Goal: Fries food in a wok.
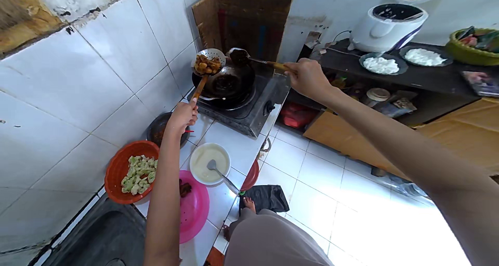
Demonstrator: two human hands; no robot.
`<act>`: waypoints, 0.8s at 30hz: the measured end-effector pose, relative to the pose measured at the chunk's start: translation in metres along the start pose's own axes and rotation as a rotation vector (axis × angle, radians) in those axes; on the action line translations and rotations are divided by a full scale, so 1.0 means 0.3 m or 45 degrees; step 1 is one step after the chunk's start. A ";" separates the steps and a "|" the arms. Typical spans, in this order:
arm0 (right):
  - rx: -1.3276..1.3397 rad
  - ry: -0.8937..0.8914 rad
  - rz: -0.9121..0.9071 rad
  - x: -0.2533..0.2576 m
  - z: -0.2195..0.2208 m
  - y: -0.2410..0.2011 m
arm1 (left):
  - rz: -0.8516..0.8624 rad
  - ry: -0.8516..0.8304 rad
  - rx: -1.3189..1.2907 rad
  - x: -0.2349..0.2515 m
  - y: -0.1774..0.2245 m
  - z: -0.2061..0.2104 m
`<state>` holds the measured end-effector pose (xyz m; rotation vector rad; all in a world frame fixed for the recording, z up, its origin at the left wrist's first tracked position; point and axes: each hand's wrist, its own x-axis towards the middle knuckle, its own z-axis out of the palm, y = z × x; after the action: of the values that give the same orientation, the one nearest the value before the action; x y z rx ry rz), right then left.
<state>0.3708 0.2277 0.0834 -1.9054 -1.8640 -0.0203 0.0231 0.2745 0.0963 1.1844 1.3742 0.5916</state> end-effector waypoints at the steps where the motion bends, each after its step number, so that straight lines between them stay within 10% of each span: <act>1: 0.003 0.006 -0.004 -0.001 0.000 -0.001 | 0.000 0.001 -0.001 -0.001 0.000 0.001; 24: 0.007 -0.010 0.021 -0.021 0.068 -0.040 | -0.005 0.004 -0.009 -0.018 0.008 0.002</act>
<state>0.3525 0.2282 0.0669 -1.9196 -1.8516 -0.0019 0.0234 0.2704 0.1008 1.1755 1.3758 0.5955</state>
